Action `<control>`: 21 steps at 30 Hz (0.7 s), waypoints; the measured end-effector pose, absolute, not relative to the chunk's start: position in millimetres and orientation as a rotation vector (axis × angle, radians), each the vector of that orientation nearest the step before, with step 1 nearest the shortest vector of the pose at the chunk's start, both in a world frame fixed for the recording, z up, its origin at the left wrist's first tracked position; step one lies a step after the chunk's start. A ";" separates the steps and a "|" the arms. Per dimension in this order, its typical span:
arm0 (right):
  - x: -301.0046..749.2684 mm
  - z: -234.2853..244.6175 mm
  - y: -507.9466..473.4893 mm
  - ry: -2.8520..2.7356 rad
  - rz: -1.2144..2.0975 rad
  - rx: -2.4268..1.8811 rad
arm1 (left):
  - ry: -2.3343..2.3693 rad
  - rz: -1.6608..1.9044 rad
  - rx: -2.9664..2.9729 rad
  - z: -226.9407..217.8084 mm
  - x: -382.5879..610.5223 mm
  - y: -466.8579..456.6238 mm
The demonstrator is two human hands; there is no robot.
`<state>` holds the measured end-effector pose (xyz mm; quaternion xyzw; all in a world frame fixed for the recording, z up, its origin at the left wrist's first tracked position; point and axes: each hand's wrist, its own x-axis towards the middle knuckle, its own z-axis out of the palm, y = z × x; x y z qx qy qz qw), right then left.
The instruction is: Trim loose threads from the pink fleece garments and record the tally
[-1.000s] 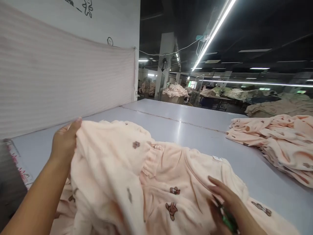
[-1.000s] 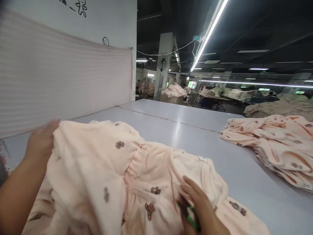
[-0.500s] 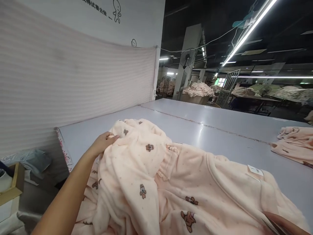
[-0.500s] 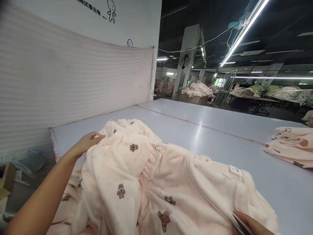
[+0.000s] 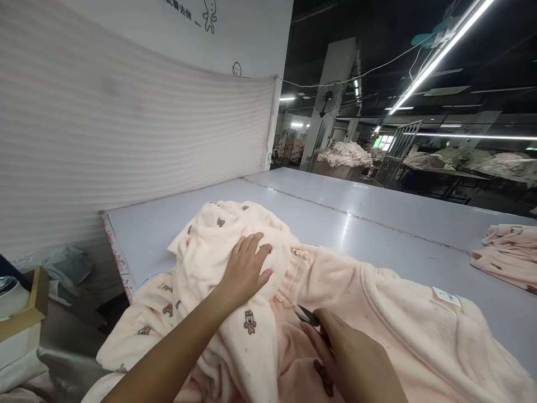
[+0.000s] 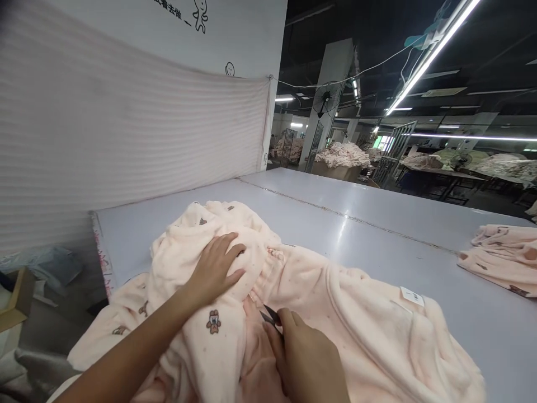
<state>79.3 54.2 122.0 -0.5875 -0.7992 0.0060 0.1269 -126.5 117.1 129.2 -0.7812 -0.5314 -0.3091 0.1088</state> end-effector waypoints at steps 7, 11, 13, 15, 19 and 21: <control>74.5 97.7 87.1 -2.418 -0.013 -1.851 | -1.539 -0.940 -2.310 117.5 -138.1 123.9; 76.6 90.0 86.3 -2.456 -0.030 -1.849 | -1.536 -0.968 -2.312 116.9 -137.2 124.4; 76.8 86.0 85.9 -2.464 -0.039 -1.837 | -1.535 -0.978 -2.318 116.4 -137.7 124.6; 75.0 83.6 85.6 -2.458 -0.050 -1.820 | -1.538 -0.984 -2.325 116.4 -138.6 124.3; 71.8 91.3 78.0 -2.398 -0.086 -1.781 | -1.557 -1.001 -2.329 116.5 -140.0 123.7; 82.6 101.3 68.9 -2.354 -0.105 -1.764 | -1.565 -1.006 -2.335 115.6 -140.8 124.7</control>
